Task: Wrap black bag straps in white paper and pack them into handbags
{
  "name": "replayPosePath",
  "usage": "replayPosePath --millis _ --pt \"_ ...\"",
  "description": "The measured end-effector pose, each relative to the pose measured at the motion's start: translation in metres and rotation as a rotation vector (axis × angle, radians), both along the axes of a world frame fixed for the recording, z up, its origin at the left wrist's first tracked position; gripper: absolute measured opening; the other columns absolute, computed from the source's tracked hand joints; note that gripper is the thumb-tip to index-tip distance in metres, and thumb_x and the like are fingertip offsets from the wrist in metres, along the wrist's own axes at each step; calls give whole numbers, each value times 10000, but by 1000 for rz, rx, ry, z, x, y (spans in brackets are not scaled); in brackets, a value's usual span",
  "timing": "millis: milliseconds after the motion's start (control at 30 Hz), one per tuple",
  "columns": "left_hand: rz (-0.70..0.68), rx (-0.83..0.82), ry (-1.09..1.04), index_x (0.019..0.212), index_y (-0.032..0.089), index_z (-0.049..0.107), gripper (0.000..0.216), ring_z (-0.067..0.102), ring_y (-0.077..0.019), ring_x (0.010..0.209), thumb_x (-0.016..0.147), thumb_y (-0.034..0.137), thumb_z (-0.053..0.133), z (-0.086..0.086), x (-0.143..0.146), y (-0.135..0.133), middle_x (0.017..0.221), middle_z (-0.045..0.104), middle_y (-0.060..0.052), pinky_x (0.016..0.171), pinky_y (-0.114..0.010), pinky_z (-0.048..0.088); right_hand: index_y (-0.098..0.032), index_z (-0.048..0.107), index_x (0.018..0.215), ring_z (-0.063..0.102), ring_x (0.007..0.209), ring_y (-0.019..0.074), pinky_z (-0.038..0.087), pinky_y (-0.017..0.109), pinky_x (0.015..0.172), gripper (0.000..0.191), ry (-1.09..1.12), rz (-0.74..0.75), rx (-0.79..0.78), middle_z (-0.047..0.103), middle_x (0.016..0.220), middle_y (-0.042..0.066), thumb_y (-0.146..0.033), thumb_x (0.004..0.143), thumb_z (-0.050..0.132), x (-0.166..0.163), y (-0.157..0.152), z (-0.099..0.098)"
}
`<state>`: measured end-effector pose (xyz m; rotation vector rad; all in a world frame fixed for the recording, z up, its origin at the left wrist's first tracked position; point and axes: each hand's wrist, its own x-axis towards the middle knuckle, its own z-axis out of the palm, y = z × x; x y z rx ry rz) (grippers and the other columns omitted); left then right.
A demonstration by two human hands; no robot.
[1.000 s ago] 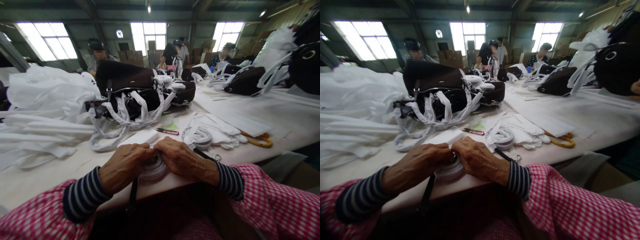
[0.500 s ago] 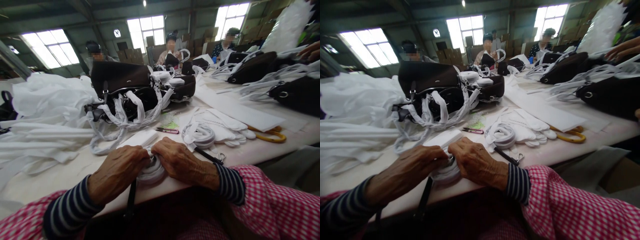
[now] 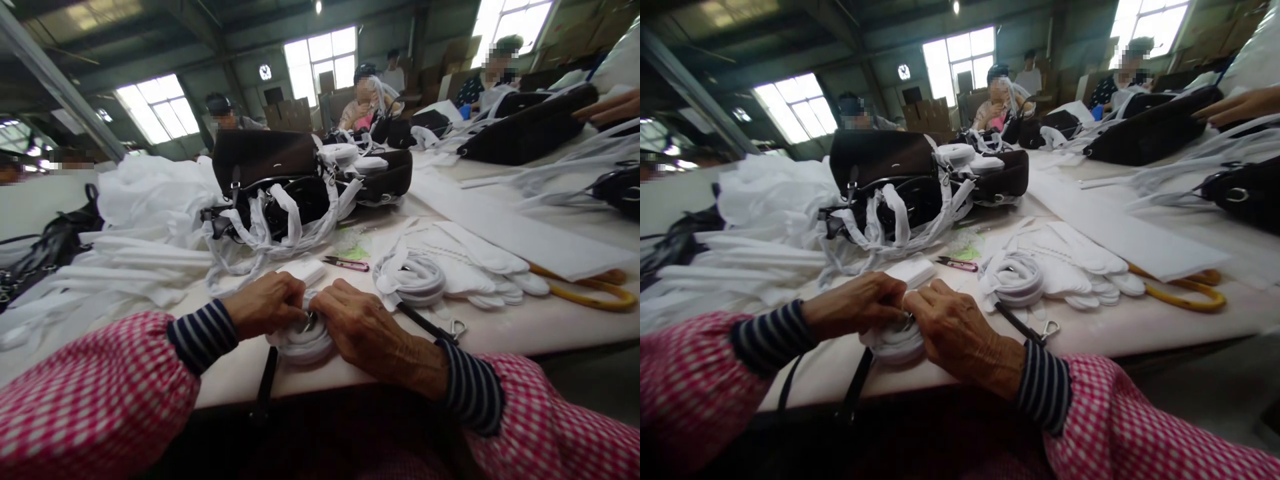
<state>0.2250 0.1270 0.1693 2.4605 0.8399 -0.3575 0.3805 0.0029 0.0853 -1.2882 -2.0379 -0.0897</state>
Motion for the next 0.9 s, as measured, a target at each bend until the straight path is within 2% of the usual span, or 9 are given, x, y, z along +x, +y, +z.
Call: replayPosePath --millis 67,133,267,433,567,633,733,800,900 --pt "-9 44 28 665 192 528 219 534 -159 537 796 346 613 0 3 0 556 534 22 525 -268 345 -181 540 907 508 810 220 376 327 677 226 27 10 13 625 854 61 31 860 478 0 0 -1" --pt "-79 185 55 650 185 543 217 558 -175 587 808 321 602 -1 7 -3 589 568 -5 570 -287 355 -186 529 884 501 790 215 369 328 669 237 56 28 28 618 837 58 39 847 465 0 1 -2" --pt "-170 407 144 774 171 645 120 658 -237 759 837 252 582 -4 14 -16 795 693 -84 651 -316 393 -192 530 877 509 783 214 379 328 679 251 128 30 33 623 828 57 39 835 442 0 1 -4" --pt "-118 528 199 967 180 698 206 698 -296 799 829 212 547 -11 15 -34 856 724 -118 658 -338 425 -191 538 855 517 796 218 392 332 694 237 145 30 44 619 821 61 29 838 452 1 0 -5" --pt "-50 422 41 801 175 671 126 670 -242 745 829 220 557 -8 6 -29 763 694 -77 673 -319 434 -185 563 880 523 803 212 394 320 696 219 118 17 52 617 821 54 15 862 474 1 0 -4" --pt "-9 234 -55 744 165 660 136 655 -204 682 813 211 552 -1 -3 -21 692 664 -45 648 -290 447 -182 575 896 519 797 208 390 313 690 211 112 13 63 618 832 52 10 866 493 2 1 -4" --pt "59 -66 -134 804 147 715 163 651 -173 608 755 201 569 11 -15 -10 658 663 -21 584 -247 468 -177 593 931 532 821 208 398 311 711 223 126 31 73 620 853 52 15 871 498 3 3 -6" --pt "89 -110 -154 816 139 748 181 631 -161 571 742 241 618 14 -20 -5 641 662 -17 551 -235 460 -176 599 946 546 834 207 408 312 733 226 157 40 71 621 862 50 15 881 498 4 3 -7" --pt "97 -81 -182 750 133 771 202 558 -137 526 735 311 677 8 -20 0 576 625 -8 512 -224 405 -176 600 944 556 830 202 411 309 738 223 192 49 42 617 857 41 17 870 519 4 3 -6"
